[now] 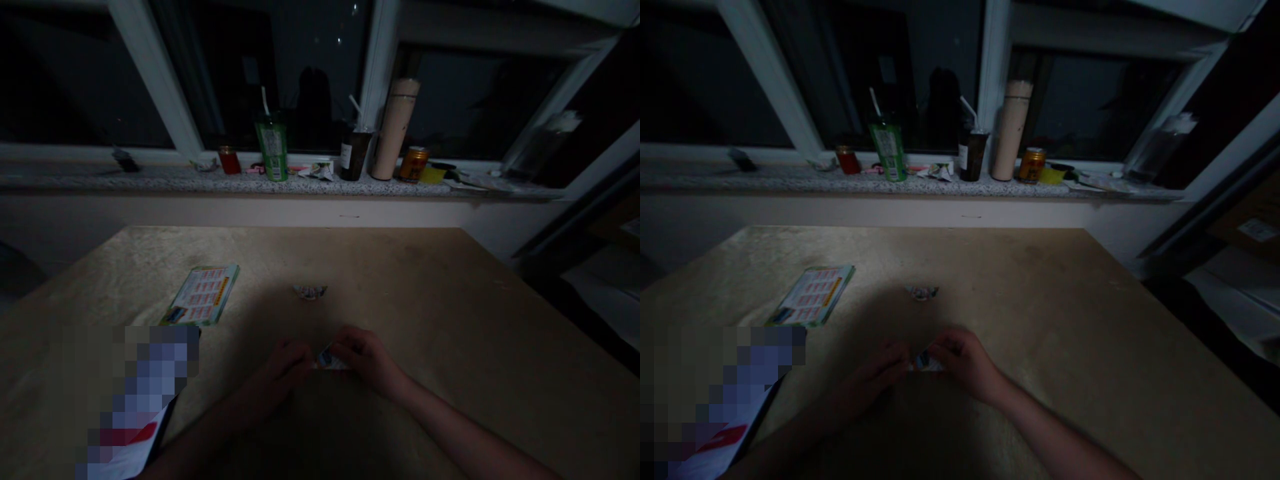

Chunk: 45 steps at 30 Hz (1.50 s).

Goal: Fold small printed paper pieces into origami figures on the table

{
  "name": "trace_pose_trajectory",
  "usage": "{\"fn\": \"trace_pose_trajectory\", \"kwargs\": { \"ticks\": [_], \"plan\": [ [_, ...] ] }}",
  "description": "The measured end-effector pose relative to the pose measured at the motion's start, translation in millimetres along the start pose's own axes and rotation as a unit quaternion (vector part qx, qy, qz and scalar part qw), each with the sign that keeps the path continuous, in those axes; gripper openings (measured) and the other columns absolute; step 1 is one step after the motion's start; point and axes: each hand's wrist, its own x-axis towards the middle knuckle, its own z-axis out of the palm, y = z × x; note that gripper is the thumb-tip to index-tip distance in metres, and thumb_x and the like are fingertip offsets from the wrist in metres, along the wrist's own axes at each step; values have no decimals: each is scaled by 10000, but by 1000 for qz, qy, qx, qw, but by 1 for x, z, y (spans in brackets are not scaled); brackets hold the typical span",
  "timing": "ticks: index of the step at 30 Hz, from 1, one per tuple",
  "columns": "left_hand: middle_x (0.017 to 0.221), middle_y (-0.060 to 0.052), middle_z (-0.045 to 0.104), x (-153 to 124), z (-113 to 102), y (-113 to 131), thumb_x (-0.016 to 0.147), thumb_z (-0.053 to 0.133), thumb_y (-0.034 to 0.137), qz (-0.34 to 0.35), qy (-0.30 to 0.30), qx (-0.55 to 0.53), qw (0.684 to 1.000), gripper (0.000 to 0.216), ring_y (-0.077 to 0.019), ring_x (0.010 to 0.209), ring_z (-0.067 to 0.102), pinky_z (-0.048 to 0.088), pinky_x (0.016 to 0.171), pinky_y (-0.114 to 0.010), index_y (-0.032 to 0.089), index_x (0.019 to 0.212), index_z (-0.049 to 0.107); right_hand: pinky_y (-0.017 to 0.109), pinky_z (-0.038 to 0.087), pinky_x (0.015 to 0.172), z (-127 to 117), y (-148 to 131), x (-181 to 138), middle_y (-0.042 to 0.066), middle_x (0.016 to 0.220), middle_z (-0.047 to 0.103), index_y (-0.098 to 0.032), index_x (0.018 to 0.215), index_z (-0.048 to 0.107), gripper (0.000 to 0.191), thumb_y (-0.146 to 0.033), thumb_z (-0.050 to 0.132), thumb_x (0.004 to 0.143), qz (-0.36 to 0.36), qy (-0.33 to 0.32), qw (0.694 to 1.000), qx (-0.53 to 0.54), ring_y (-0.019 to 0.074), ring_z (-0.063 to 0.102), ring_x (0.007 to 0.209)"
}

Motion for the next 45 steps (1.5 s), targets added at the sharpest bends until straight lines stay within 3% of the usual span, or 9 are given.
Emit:
{"fn": "trace_pose_trajectory", "kwargs": {
  "ticks": [13,25,31,34,41,45],
  "plan": [
    [985,-11,526,-6,-6,-4,936,417,422,-3,-45,-53,998,224,-219,955,462,361,888,-339,245,945,553,204,373,475,-1,4,4,-10,625,552,-157,756,600,432,-588,626,750,15,-9,999,35,103,489,548],
    [952,10,498,-5,-10,-5,965,382,372,22,-84,-24,996,188,-191,920,473,390,820,-296,249,936,522,190,399,466,-6,2,5,-12,641,559,-161,746,593,427,-584,653,729,38,-26,996,72,94,498,541],
    [972,-5,556,-4,-4,4,942,408,472,95,-77,48,991,266,-218,938,475,359,882,-335,248,986,545,182,384,443,-1,3,2,-22,613,540,-155,723,597,415,-566,653,737,36,-48,997,53,77,470,493],
    [946,2,595,1,2,2,958,411,424,121,-89,93,984,242,-211,913,493,342,895,-347,252,1025,569,184,385,449,5,3,0,-21,613,544,-151,734,614,422,-572,624,758,30,-68,997,35,75,470,488],
    [899,-14,582,2,2,-2,933,418,373,49,-31,47,997,235,-218,892,514,399,822,-325,223,872,588,198,336,472,9,-2,-4,-23,612,496,-149,735,613,385,-527,587,801,-18,-44,998,-50,88,423,534],
    [917,-14,585,2,0,-3,915,423,380,11,3,8,1000,213,-220,899,520,405,825,-324,228,872,567,205,268,474,6,-4,-6,-46,581,368,-153,652,550,421,-542,568,813,-42,-83,992,-80,79,305,536]
  ]
}}
